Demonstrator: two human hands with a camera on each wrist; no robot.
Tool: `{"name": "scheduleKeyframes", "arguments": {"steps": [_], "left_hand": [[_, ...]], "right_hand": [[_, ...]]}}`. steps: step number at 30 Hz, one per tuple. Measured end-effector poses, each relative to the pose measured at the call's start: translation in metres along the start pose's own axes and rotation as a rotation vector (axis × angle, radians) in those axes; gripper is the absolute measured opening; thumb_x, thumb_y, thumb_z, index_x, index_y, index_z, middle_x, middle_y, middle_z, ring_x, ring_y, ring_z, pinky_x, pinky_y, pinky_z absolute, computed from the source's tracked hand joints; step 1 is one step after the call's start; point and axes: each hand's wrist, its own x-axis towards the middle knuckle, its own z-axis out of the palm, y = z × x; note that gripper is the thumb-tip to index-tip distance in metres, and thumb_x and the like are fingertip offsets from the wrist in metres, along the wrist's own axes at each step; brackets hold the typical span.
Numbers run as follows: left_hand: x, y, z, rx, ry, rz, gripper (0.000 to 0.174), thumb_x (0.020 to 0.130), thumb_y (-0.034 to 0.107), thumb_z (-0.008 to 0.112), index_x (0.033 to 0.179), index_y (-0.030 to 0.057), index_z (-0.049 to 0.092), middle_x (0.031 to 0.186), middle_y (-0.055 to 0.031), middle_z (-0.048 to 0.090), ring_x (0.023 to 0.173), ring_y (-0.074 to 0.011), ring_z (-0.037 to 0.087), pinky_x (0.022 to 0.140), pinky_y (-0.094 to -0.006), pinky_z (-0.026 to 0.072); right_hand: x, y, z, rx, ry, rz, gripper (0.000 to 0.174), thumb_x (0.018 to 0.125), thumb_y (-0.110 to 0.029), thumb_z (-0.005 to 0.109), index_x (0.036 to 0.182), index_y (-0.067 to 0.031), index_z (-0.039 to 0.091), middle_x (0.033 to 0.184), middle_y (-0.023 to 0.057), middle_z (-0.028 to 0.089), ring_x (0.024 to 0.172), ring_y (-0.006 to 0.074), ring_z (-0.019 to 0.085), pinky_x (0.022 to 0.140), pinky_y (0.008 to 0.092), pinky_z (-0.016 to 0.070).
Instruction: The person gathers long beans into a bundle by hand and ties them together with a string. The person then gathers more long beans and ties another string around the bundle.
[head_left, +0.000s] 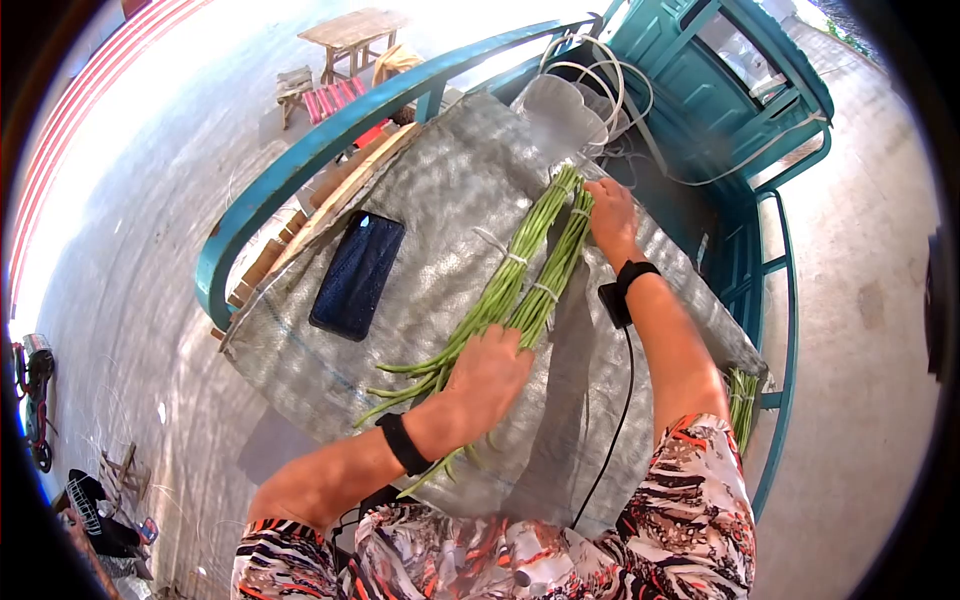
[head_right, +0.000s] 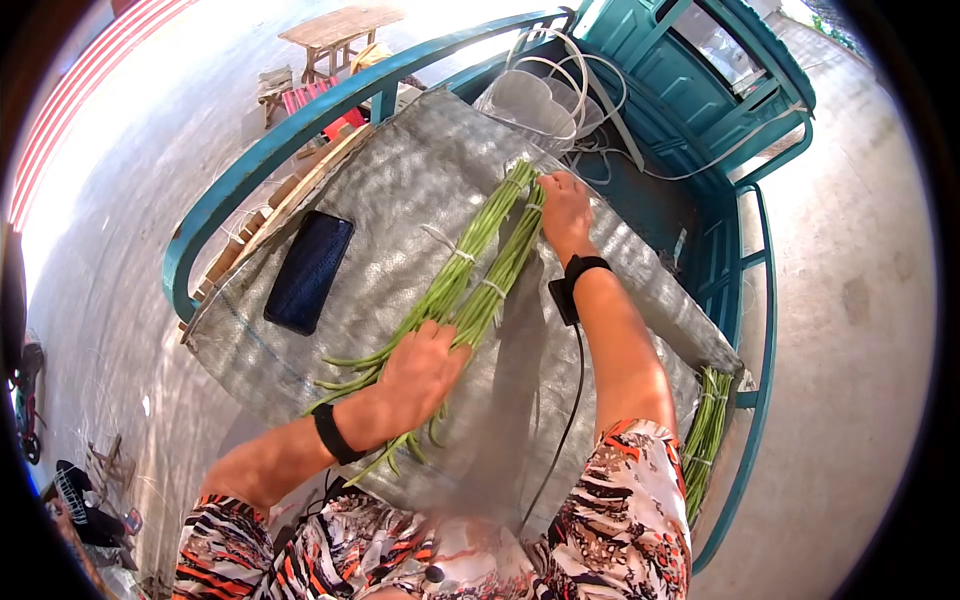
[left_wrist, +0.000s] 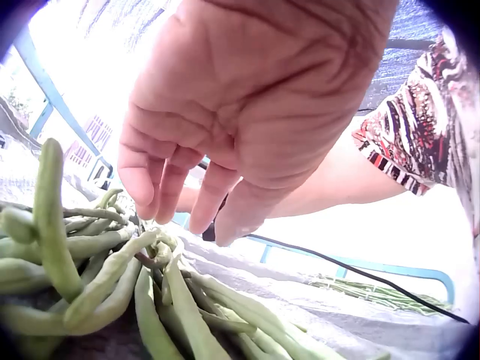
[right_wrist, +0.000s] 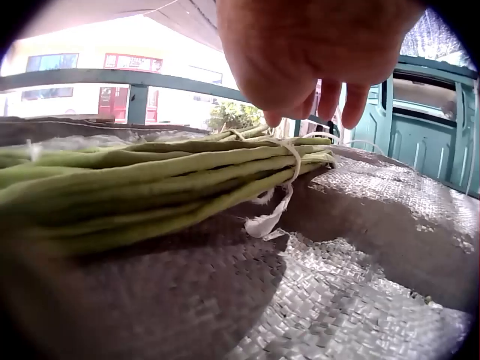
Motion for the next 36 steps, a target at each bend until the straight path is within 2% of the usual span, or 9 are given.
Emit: {"name": "scheduleKeyframes", "arguments": {"steps": [4,5,8,12,18,25,32,33,36], "left_hand": [[-0.012,-0.002,0.013,0.066,-0.025,0.015,0.023,0.071,0.003,0.059,0.093,0.0023,0.06,0.096,-0.0139,0.054,0.088,-0.0295,0.053,0.069,-0.0374,0.0471],[-0.014,-0.002,0.014,0.112,-0.05,0.008,0.024,0.071,0.003,0.059,0.095,0.0024,0.06,0.097,-0.0137,0.054,0.088,-0.0293,0.053,0.07,-0.0371,0.047],[-0.014,0.001,0.009,0.166,-0.145,0.02,0.026,0.072,0.004,0.058,0.099,0.0019,0.06,0.099,-0.0132,0.053,0.089,-0.0289,0.053,0.069,-0.0365,0.0465],[-0.018,-0.001,0.025,-0.175,0.027,-0.219,0.019,0.077,0.006,0.058,0.096,0.0033,0.059,0.095,-0.0119,0.053,0.088,-0.0298,0.054,0.071,-0.041,0.0476],[-0.021,-0.009,0.025,-0.192,0.177,-0.312,0.008,0.085,0.01,0.056,0.091,0.0053,0.057,0.087,-0.0144,0.054,0.081,-0.0337,0.057,0.065,-0.0434,0.0483],[-0.007,-0.02,0.023,-0.257,0.059,-0.361,0.01,0.085,0.013,0.058,0.09,0.0053,0.054,0.086,-0.0159,0.053,0.079,-0.0372,0.057,0.066,-0.0481,0.0472],[-0.006,-0.019,0.022,-0.261,0.062,-0.278,0.025,0.078,0.01,0.066,0.097,0.0046,0.05,0.088,-0.0158,0.052,0.078,-0.0371,0.057,0.065,-0.0474,0.0477],[-0.007,-0.019,0.021,-0.25,0.073,-0.263,0.027,0.078,0.01,0.066,0.098,0.0045,0.049,0.088,-0.0159,0.052,0.078,-0.0369,0.057,0.064,-0.0471,0.0479],[-0.009,-0.018,0.02,-0.242,0.093,-0.237,0.027,0.077,0.009,0.067,0.097,0.0043,0.048,0.089,-0.016,0.051,0.077,-0.036,0.057,0.063,-0.0465,0.0485]], "right_hand": [[0.015,-0.004,0.003,-0.019,-0.121,0.314,0.018,0.093,-0.015,0.051,0.105,-0.0156,0.064,0.113,0.0097,0.057,0.108,0.0326,0.05,0.092,0.043,0.0411],[0.021,-0.004,0.002,0.024,-0.192,0.424,0.023,0.094,-0.025,0.05,0.104,-0.0142,0.067,0.113,0.0113,0.058,0.109,0.0346,0.049,0.094,0.0453,0.0394],[0.033,-0.006,0.012,0.109,-0.253,0.605,0.029,0.091,-0.033,0.051,0.103,-0.0129,0.07,0.112,0.0125,0.062,0.11,0.0363,0.049,0.096,0.0467,0.038],[0.041,0.008,0.035,0.189,-0.279,0.639,0.031,0.087,-0.035,0.054,0.103,-0.0127,0.07,0.109,0.0129,0.065,0.113,0.0399,0.047,0.096,0.0506,0.0376],[0.037,0.017,0.055,0.208,-0.259,0.691,0.029,0.082,-0.033,0.057,0.098,-0.0127,0.07,0.106,0.013,0.066,0.112,0.0411,0.047,0.093,0.0505,0.0393],[0.042,0.026,0.043,0.288,-0.332,0.643,0.035,0.077,-0.042,0.057,0.093,-0.0134,0.069,0.097,0.011,0.068,0.109,0.0409,0.048,0.091,0.0472,0.0389],[0.042,0.03,0.046,0.382,-0.401,0.678,0.036,0.077,-0.044,0.058,0.097,-0.0162,0.068,0.101,0.0112,0.066,0.113,0.0413,0.044,0.092,0.0472,0.0382],[0.038,0.033,0.051,0.385,-0.324,0.659,0.036,0.079,-0.043,0.058,0.098,-0.0151,0.069,0.096,0.0093,0.067,0.106,0.0356,0.052,0.089,0.0431,0.0401],[0.035,0.039,0.057,0.637,-0.218,0.63,0.034,0.08,-0.04,0.06,0.097,-0.0131,0.07,0.09,0.0066,0.068,0.091,0.0278,0.059,0.085,0.0382,0.0414]]}}
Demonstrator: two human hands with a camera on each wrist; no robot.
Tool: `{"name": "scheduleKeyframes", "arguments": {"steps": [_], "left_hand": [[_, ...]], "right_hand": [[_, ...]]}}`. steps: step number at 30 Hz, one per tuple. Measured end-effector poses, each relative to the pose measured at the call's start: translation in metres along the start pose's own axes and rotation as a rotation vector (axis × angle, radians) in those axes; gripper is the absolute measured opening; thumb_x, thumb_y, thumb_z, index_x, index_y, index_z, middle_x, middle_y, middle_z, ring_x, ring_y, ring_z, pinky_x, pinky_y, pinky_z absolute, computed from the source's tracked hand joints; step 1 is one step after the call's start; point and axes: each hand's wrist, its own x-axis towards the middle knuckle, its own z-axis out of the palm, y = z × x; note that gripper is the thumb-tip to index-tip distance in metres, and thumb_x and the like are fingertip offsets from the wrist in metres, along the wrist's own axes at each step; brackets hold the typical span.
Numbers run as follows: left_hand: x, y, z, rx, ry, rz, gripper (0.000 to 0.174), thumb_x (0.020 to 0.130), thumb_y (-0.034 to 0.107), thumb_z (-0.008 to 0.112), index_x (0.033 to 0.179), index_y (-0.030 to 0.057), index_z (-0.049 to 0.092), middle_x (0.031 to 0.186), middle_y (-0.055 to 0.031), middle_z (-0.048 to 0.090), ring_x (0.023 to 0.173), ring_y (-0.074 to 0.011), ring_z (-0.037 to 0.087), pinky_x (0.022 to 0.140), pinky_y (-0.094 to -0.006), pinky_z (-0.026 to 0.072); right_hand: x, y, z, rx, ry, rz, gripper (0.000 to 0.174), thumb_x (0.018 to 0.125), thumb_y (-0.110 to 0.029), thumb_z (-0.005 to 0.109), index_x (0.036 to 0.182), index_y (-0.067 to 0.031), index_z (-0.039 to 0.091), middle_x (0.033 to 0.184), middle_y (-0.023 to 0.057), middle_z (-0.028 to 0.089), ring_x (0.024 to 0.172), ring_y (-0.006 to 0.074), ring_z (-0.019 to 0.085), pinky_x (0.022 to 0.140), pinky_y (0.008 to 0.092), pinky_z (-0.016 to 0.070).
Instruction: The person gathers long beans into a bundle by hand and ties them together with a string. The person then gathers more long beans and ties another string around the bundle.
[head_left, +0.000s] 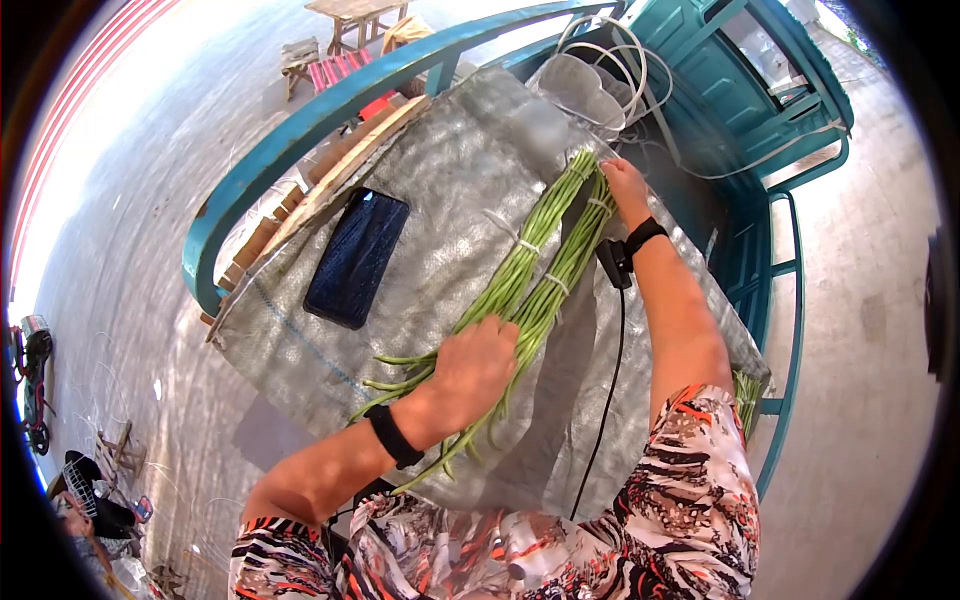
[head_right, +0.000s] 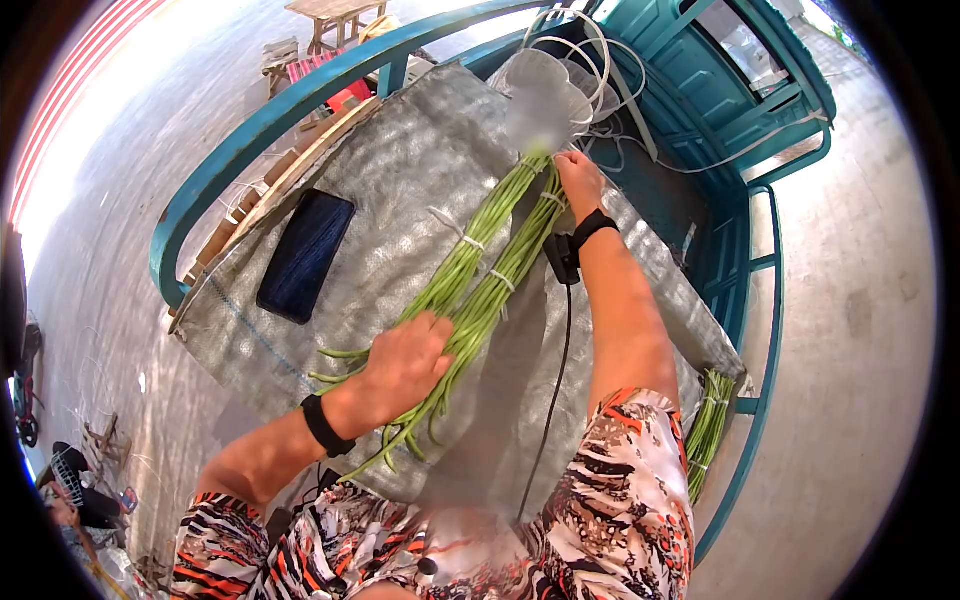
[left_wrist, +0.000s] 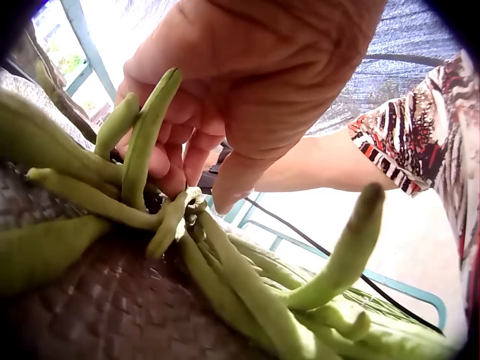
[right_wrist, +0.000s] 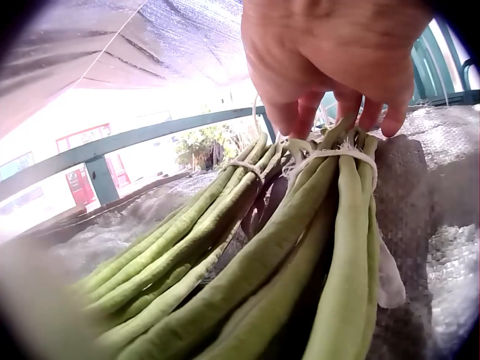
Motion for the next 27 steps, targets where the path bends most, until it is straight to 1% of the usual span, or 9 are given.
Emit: {"name": "scheduleKeyframes", "arguments": {"steps": [1,4,13,16,19,22,24,26,27], "left_hand": [[0.0,0.0,0.001,0.002,-0.001,-0.005,0.027,0.077,0.009,0.067,0.097,0.0042,0.049,0.089,-0.016,0.051,0.077,-0.0359,0.057,0.063,-0.0465,0.0486],[0.001,0.0,0.004,0.019,-0.031,-0.038,0.024,0.079,0.009,0.066,0.096,0.004,0.049,0.089,-0.0162,0.052,0.077,-0.0359,0.058,0.063,-0.0466,0.0491],[0.002,0.001,0.003,0.028,-0.079,-0.069,0.015,0.082,0.008,0.06,0.093,0.0039,0.05,0.089,-0.017,0.053,0.078,-0.0374,0.058,0.065,-0.0481,0.0489],[0.001,0.002,0.002,0.031,-0.067,-0.058,0.015,0.082,0.007,0.059,0.092,0.0037,0.049,0.089,-0.0173,0.052,0.079,-0.0377,0.058,0.066,-0.0479,0.0488],[-0.001,0.005,-0.002,0.051,-0.073,-0.035,0.018,0.081,0.007,0.062,0.094,0.0025,0.051,0.091,-0.0171,0.052,0.082,-0.0369,0.058,0.068,-0.0462,0.0492],[-0.007,0.007,-0.005,0.099,-0.108,-0.01,0.027,0.078,0.009,0.066,0.101,0.0003,0.054,0.093,-0.0165,0.053,0.086,-0.0353,0.057,0.071,-0.0443,0.0495],[-0.01,0.012,-0.006,0.122,-0.124,-0.031,0.034,0.076,0.01,0.069,0.105,-0.0012,0.055,0.095,-0.0161,0.053,0.089,-0.034,0.056,0.073,-0.043,0.0496],[-0.017,0.013,-0.008,0.126,-0.117,-0.028,0.039,0.074,0.012,0.07,0.108,-0.0014,0.056,0.1,-0.0168,0.052,0.093,-0.034,0.054,0.076,-0.0436,0.0482],[-0.019,0.013,-0.011,0.132,-0.114,-0.023,0.042,0.074,0.013,0.071,0.11,-0.0015,0.056,0.102,-0.0171,0.052,0.094,-0.034,0.053,0.078,-0.0438,0.0475]], "right_hand": [[-0.002,-0.001,-0.001,-0.047,-0.006,-0.015,0.031,0.081,-0.037,0.061,0.096,-0.0114,0.07,0.084,0.0049,0.068,0.08,0.0229,0.062,0.081,0.0349,0.0418],[-0.006,-0.007,-0.002,-0.039,0.033,-0.01,0.029,0.08,-0.037,0.063,0.094,-0.0122,0.071,0.082,0.0053,0.068,0.082,0.0227,0.061,0.081,0.0356,0.0416],[-0.009,-0.021,-0.006,-0.309,0.024,-0.051,0.029,0.082,-0.034,0.056,0.088,-0.0099,0.07,0.079,0.0122,0.068,0.085,0.0339,0.062,0.081,0.0425,0.0437],[-0.004,-0.017,-0.004,-0.23,0.017,-0.017,0.034,0.084,-0.036,0.056,0.096,-0.0067,0.067,0.09,0.0146,0.067,0.09,0.0346,0.061,0.082,0.046,0.0442],[-0.016,-0.021,-0.002,-0.185,0.286,-0.037,0.04,0.086,-0.036,0.059,0.108,-0.0039,0.06,0.107,0.0187,0.061,0.101,0.0362,0.056,0.084,0.0467,0.0441],[-0.074,-0.061,-0.022,-0.422,0.33,0.015,0.042,0.086,-0.034,0.063,0.113,-0.0026,0.053,0.115,0.0193,0.054,0.107,0.0382,0.05,0.085,0.048,0.0438],[-0.097,-0.053,-0.028,-0.45,0.546,-0.219,0.036,0.085,-0.027,0.065,0.107,-0.0009,0.053,0.111,0.017,0.053,0.106,0.0387,0.046,0.084,0.049,0.0429],[-0.119,-0.05,-0.035,-0.437,0.585,-0.246,0.047,0.084,-0.036,0.066,0.11,0.0011,0.053,0.109,0.0184,0.057,0.105,0.0399,0.051,0.084,0.0479,0.0437],[-0.124,-0.047,-0.035,-0.343,0.387,-0.055,0.052,0.082,-0.04,0.066,0.111,0.0016,0.052,0.109,0.0191,0.059,0.104,0.0402,0.053,0.084,0.0471,0.0443]]}}
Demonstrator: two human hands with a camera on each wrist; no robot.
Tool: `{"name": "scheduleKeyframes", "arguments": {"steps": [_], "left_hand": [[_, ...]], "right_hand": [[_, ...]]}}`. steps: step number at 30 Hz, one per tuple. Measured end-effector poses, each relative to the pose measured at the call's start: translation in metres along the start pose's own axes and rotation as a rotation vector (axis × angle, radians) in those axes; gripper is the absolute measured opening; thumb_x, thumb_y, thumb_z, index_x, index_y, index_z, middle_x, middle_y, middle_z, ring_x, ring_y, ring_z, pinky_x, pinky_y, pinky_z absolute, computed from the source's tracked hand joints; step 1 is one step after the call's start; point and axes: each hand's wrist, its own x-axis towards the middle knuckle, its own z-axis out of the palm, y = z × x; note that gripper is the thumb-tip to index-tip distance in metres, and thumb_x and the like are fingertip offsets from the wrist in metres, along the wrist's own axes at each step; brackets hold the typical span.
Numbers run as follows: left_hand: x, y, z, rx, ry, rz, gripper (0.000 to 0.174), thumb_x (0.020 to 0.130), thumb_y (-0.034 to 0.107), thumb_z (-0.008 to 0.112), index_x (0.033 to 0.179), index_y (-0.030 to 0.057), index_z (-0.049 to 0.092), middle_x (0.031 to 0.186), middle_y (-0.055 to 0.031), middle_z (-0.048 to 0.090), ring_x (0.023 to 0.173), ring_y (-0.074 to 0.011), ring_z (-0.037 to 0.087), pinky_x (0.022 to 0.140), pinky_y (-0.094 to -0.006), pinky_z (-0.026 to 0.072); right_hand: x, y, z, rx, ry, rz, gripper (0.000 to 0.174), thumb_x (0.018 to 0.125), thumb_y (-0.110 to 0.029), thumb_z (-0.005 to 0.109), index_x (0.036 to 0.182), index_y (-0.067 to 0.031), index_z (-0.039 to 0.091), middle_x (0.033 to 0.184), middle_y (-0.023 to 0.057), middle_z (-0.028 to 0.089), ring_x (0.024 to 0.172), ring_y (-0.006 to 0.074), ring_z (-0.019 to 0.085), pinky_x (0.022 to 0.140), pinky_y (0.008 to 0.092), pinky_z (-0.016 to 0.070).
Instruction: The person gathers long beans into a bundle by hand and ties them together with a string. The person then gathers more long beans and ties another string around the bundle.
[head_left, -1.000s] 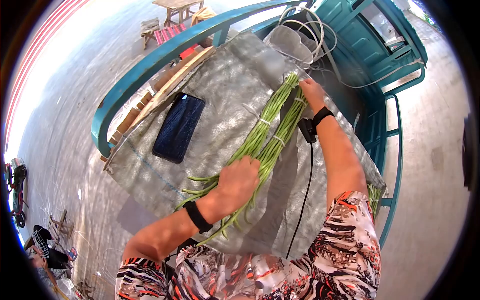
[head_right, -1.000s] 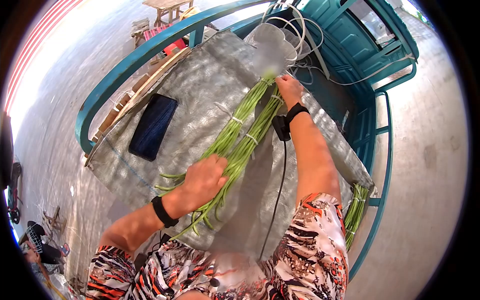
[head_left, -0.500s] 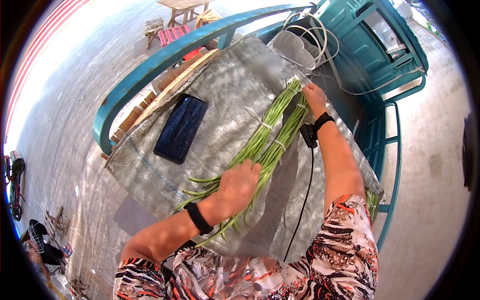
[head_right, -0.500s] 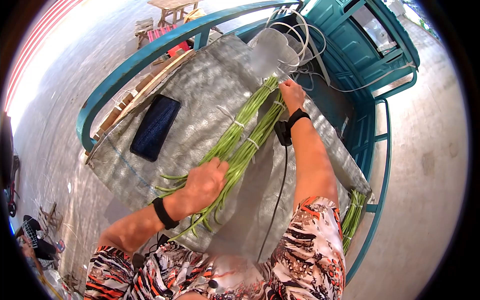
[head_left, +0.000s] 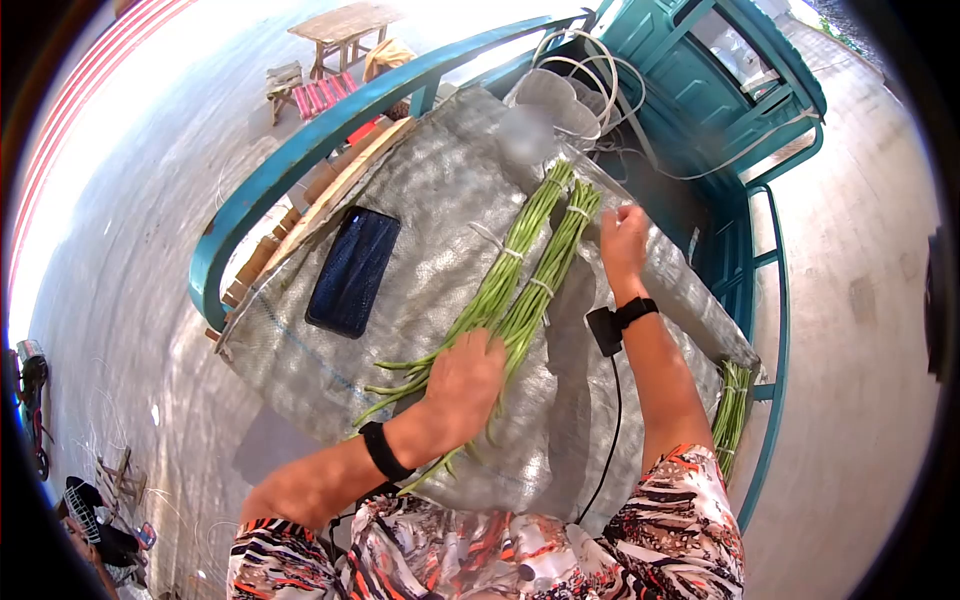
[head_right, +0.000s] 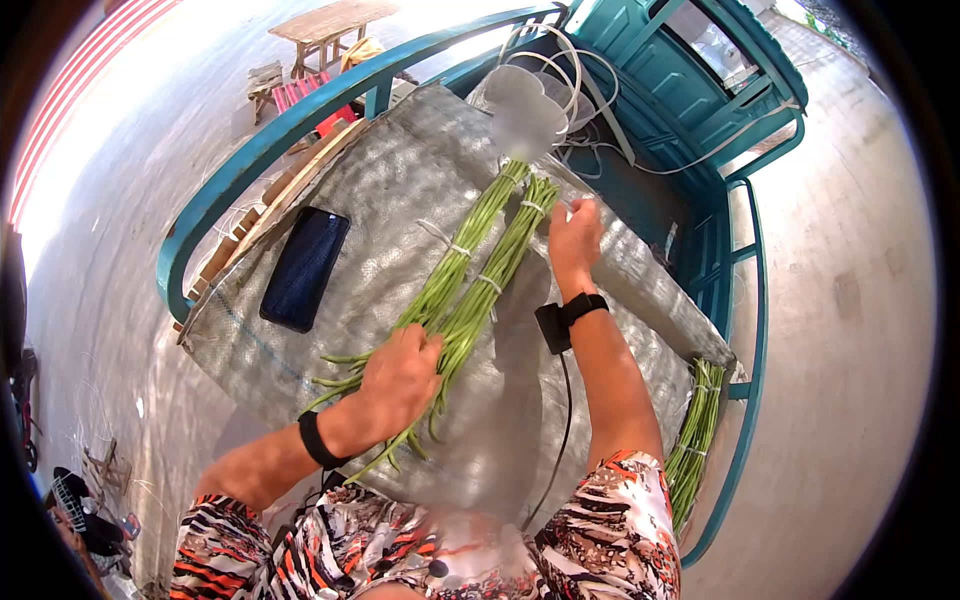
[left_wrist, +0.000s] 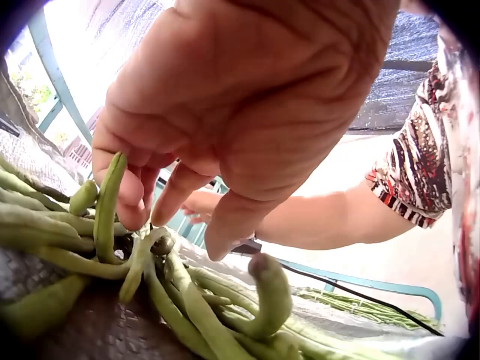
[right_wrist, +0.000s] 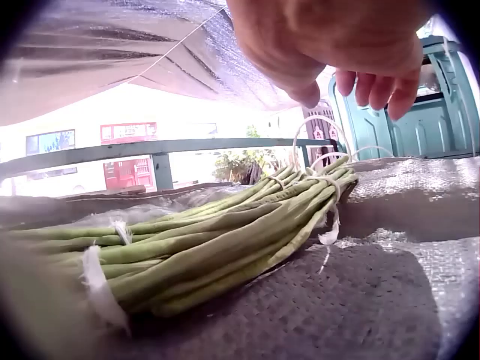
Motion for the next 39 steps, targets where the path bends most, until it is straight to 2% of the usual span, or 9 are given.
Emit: {"name": "scheduleKeyframes", "arguments": {"steps": [2,9,16,24,25,27,31,35,39], "left_hand": [[-0.003,-0.003,-0.007,0.068,0.044,0.038,0.047,0.073,0.017,0.073,0.113,-0.0002,0.056,0.114,-0.02,0.05,0.102,-0.0361,0.05,0.085,-0.0448,0.0444],[-0.018,-0.007,0.0,0.258,-0.056,0.021,0.072,0.071,0.031,0.078,0.131,0.0051,0.048,0.14,-0.0295,0.034,0.122,-0.0438,0.039,0.1,-0.0477,0.0351],[-0.02,-0.014,-0.003,0.327,-0.167,0.062,0.081,0.075,0.038,0.073,0.139,0.0032,0.038,0.142,-0.0296,0.032,0.124,-0.0413,0.039,0.101,-0.0477,0.0354],[-0.019,-0.019,-0.007,0.213,-0.13,0.079,0.086,0.076,0.033,0.072,0.143,-0.0007,0.03,0.14,-0.0313,0.033,0.12,-0.0434,0.041,0.099,-0.0495,0.0369],[-0.019,-0.02,-0.005,0.204,-0.128,0.079,0.086,0.077,0.033,0.072,0.143,-0.001,0.03,0.14,-0.0313,0.033,0.12,-0.0436,0.041,0.099,-0.0498,0.0368],[-0.018,-0.025,-0.002,0.191,-0.134,0.092,0.086,0.077,0.033,0.071,0.143,-0.0017,0.029,0.14,-0.0315,0.033,0.121,-0.0439,0.04,0.099,-0.0503,0.0366],[-0.013,-0.029,-0.006,0.181,-0.253,0.091,0.084,0.08,0.036,0.069,0.142,-0.0035,0.029,0.14,-0.0329,0.033,0.122,-0.0459,0.04,0.101,-0.0488,0.0373],[-0.032,-0.03,-0.021,0.185,-0.285,0.126,0.083,0.081,0.039,0.068,0.142,-0.0032,0.03,0.141,-0.0338,0.03,0.126,-0.0482,0.037,0.104,-0.0483,0.0354],[-0.06,-0.017,-0.025,0.316,-0.354,0.135,0.082,0.08,0.042,0.069,0.144,0.0076,0.032,0.147,-0.0306,0.023,0.131,-0.0491,0.03,0.107,-0.0552,0.0285]], "right_hand": [[-0.013,0.009,0.008,0.153,-0.448,0.334,0.062,0.08,-0.047,0.067,0.114,0.0027,0.052,0.107,0.0205,0.062,0.102,0.0408,0.057,0.085,0.0456,0.0455],[-0.047,-0.028,0.031,-0.01,-0.238,0.268,0.068,0.077,-0.049,0.067,0.116,0.0031,0.049,0.108,0.0228,0.063,0.102,0.0407,0.06,0.087,0.0475,0.0456],[-0.029,-0.053,0.042,0.068,-0.222,0.455,0.06,0.076,-0.031,0.072,0.118,0.0037,0.047,0.108,0.0234,0.063,0.103,0.0399,0.06,0.084,0.0483,0.0476],[-0.026,-0.013,0.073,0.298,-0.3,0.373,0.077,0.084,-0.039,0.064,0.132,0.0129,0.035,0.122,0.0317,0.053,0.112,0.0435,0.054,0.088,0.0499,0.0457],[-0.014,-0.001,0.071,0.348,-0.475,0.462,0.08,0.085,-0.042,0.062,0.135,0.0135,0.032,0.127,0.0316,0.049,0.116,0.0422,0.051,0.091,0.0491,0.0443],[-0.017,0.021,0.078,0.518,-0.407,0.438,0.063,0.086,-0.037,0.063,0.126,0.0086,0.045,0.093,0.01,0.055,0.079,0.0198,0.054,0.067,0.0384,0.0453],[-0.084,-0.031,-0.047,0.694,-0.493,0.291,0.054,0.087,-0.033,0.062,0.13,-0.0019,0.048,0.113,0.0075,0.057,0.086,0.0154,0.058,0.074,0.03,0.0477],[-0.17,-0.038,-0.148,0.79,-0.941,0.321,0.037,0.092,-0.025,0.058,0.121,-0.0019,0.056,0.11,0.0069,0.063,0.097,0.0165,0.059,0.082,0.0319,0.0482],[-0.269,-0.011,-0.198,0.728,-0.964,0.218,0.033,0.092,-0.022,0.059,0.118,-0.002,0.059,0.109,0.0068,0.064,0.099,0.0135,0.058,0.087,0.0297,0.0469]]}}
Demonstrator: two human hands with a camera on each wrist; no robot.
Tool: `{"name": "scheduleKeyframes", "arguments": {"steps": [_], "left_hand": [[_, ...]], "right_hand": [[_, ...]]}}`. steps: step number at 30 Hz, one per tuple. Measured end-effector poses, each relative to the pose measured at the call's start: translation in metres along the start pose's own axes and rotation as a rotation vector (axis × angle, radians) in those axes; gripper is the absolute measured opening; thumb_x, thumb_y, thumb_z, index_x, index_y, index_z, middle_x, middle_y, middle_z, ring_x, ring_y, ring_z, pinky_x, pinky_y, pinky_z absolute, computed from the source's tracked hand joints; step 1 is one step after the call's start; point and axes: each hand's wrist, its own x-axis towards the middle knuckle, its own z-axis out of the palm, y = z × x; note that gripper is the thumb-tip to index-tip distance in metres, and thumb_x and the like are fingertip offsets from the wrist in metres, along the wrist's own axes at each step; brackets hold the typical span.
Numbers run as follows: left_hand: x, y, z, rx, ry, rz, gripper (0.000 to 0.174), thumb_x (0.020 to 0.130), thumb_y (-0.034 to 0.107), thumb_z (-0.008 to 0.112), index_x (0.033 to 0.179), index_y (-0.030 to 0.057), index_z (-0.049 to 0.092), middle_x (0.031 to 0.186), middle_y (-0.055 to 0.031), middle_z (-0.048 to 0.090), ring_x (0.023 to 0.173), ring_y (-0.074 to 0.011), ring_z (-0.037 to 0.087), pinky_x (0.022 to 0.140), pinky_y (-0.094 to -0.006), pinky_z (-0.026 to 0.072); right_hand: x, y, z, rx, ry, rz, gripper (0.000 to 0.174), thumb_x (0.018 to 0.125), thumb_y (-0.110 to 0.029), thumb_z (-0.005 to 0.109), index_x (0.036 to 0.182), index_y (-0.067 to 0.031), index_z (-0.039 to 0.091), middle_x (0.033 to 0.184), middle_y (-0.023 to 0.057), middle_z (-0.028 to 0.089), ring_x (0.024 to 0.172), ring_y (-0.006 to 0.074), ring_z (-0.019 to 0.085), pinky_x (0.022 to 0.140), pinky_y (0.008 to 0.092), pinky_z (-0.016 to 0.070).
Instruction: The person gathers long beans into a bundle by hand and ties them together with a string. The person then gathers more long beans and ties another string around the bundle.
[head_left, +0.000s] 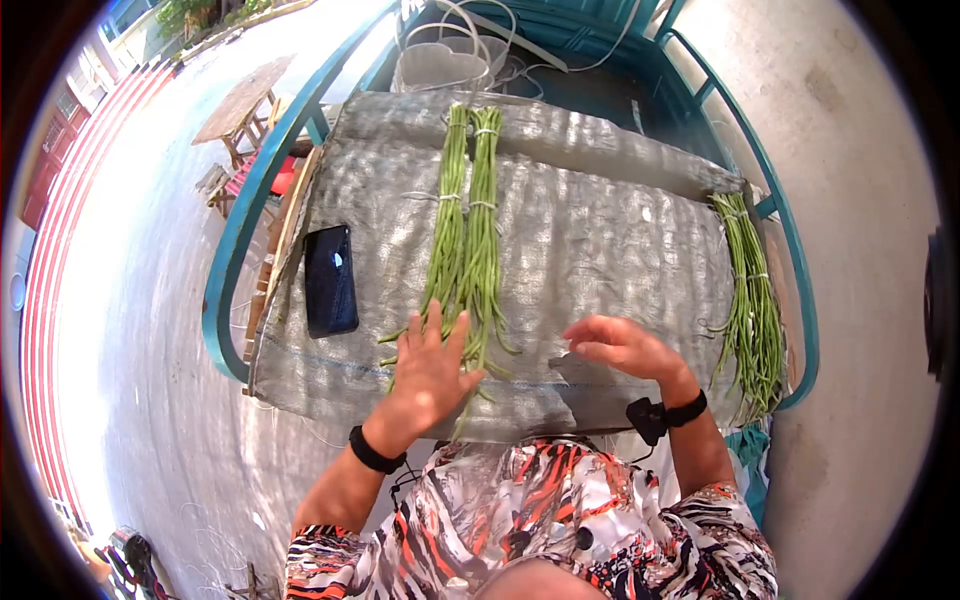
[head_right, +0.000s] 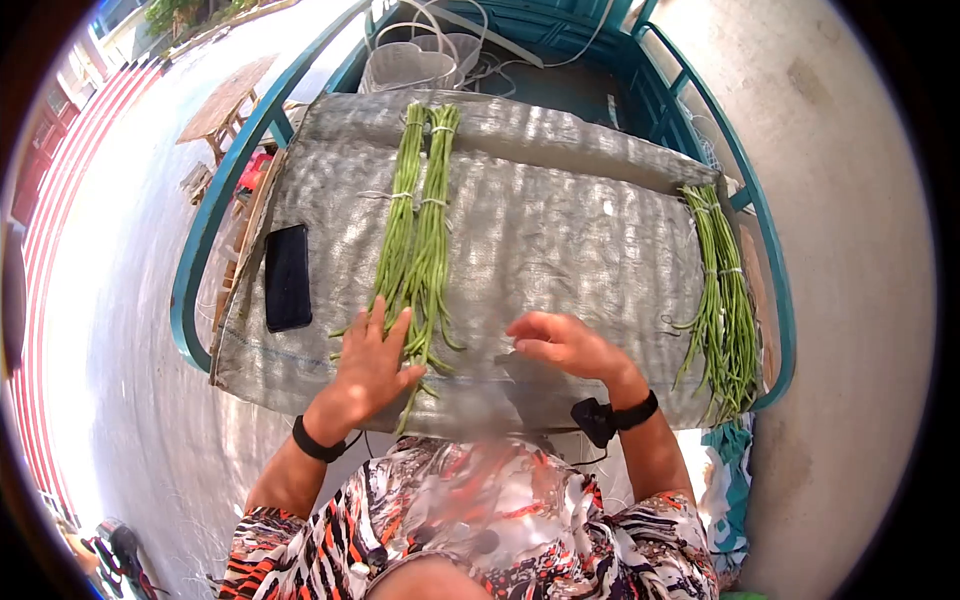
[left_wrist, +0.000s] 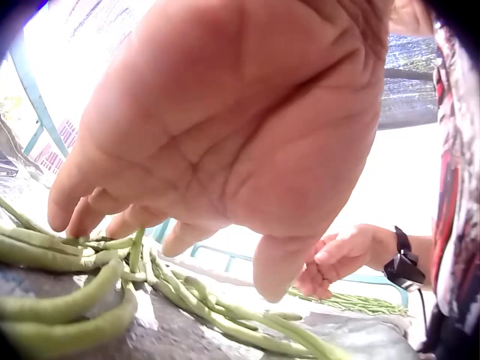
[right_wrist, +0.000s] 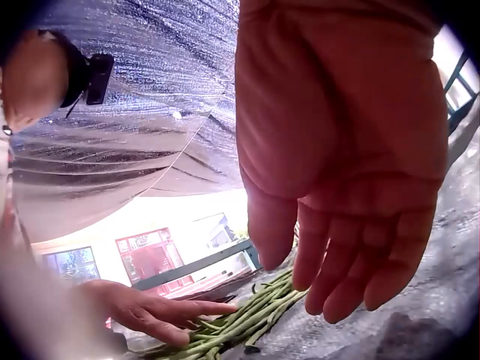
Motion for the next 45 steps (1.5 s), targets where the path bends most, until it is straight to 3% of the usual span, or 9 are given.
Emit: {"name": "scheduleKeyframes", "arguments": {"steps": [4,10,17,26,29,32,40,43,45], "left_hand": [[-0.009,0.003,0.018,0.093,0.193,0.102,0.074,0.082,0.038,0.067,0.14,0.0039,0.038,0.139,-0.0226,0.041,0.128,-0.0436,0.035,0.104,-0.0525,0.0306],[0.029,-0.004,0.004,0.044,0.5,0.047,0.044,0.078,0.019,0.071,0.116,0.0028,0.057,0.093,-0.0161,0.058,0.093,-0.0366,0.052,0.08,-0.0468,0.0425],[0.063,-0.01,0.013,-0.014,0.506,-0.045,0.02,0.077,0.01,0.066,0.095,0.0049,0.058,0.094,-0.0147,0.06,0.091,-0.0362,0.054,0.082,-0.0451,0.0432],[0.07,0.005,0.019,-0.022,0.523,0.011,0.024,0.076,0.011,0.066,0.097,0.0045,0.056,0.091,-0.0163,0.06,0.091,-0.037,0.056,0.08,-0.0472,0.0452],[0.071,0.038,0.007,-0.089,0.457,-0.25,0.022,0.079,0.009,0.063,0.1,0.0054,0.057,0.092,-0.0167,0.061,0.088,-0.0373,0.058,0.078,-0.0467,0.0471],[0.074,0.001,0.053,0.107,0.907,0.277,0.022,0.081,0.011,0.06,0.103,0.007,0.058,0.09,-0.0158,0.061,0.084,-0.0349,0.059,0.072,-0.0443,0.0486],[0.07,0.021,0.029,0.074,0.516,0.069,0.029,0.078,0.01,0.063,0.106,0.0041,0.062,0.096,-0.0172,0.057,0.094,-0.0361,0.054,0.08,-0.0449,0.0457],[0.055,0.047,0.007,0.345,0.378,-0.038,0.043,0.077,0.014,0.066,0.118,0.0041,0.061,0.103,-0.0183,0.059,0.099,-0.0363,0.055,0.085,-0.045,0.0462],[0.055,0.085,-0.016,0.121,0.257,-0.069,0.043,0.077,0.015,0.067,0.118,0.0038,0.06,0.106,-0.0187,0.059,0.102,-0.0369,0.054,0.087,-0.0444,0.0458]], "right_hand": [[-0.068,0.038,0.015,0.408,0.19,0.119,0.036,0.092,-0.023,0.059,0.12,-0.001,0.056,0.107,0.0063,0.063,0.099,0.0144,0.058,0.088,0.0295,0.0461],[-0.135,0.057,0.023,0.423,0.364,0.115,0.032,0.093,-0.018,0.058,0.12,-0.0027,0.056,0.105,0.0056,0.063,0.093,0.0113,0.057,0.082,0.0268,0.0465],[-0.196,0.08,0.019,0.553,0.499,0.124,0.031,0.092,-0.016,0.059,0.119,-0.0019,0.056,0.102,0.0063,0.064,0.09,0.0117,0.06,0.079,0.0261,0.0467],[-0.223,0.106,-0.006,0.574,0.522,0.119,0.031,0.092,-0.017,0.059,0.118,-0.0017,0.056,0.102,0.0074,0.065,0.088,0.0119,0.061,0.076,0.0252,0.047],[-0.219,0.109,-0.016,0.596,0.497,0.122,0.029,0.092,-0.016,0.059,0.118,-0.0023,0.057,0.102,0.0074,0.066,0.088,0.0113,0.06,0.076,0.0252,0.0468],[-0.21,0.108,-0.02,0.579,0.438,0.112,0.029,0.093,-0.016,0.059,0.119,-0.003,0.057,0.104,0.0076,0.066,0.09,0.0113,0.06,0.077,0.0251,0.0467],[-0.209,0.111,-0.032,0.463,0.374,0.103,0.029,0.094,-0.015,0.057,0.12,-0.0023,0.056,0.104,0.0062,0.064,0.096,0.0123,0.06,0.083,0.0273,0.0483],[-0.213,0.112,-0.052,0.141,0.542,0.034,0.034,0.089,-0.02,0.061,0.117,-0.0008,0.057,0.104,0.0102,0.064,0.092,0.0204,0.061,0.082,0.0299,0.0473],[-0.212,0.111,-0.072,-0.026,0.743,0.09,0.034,0.087,-0.019,0.061,0.115,-0.0004,0.057,0.105,0.0132,0.062,0.093,0.0259,0.06,0.081,0.0341,0.0482]]}}
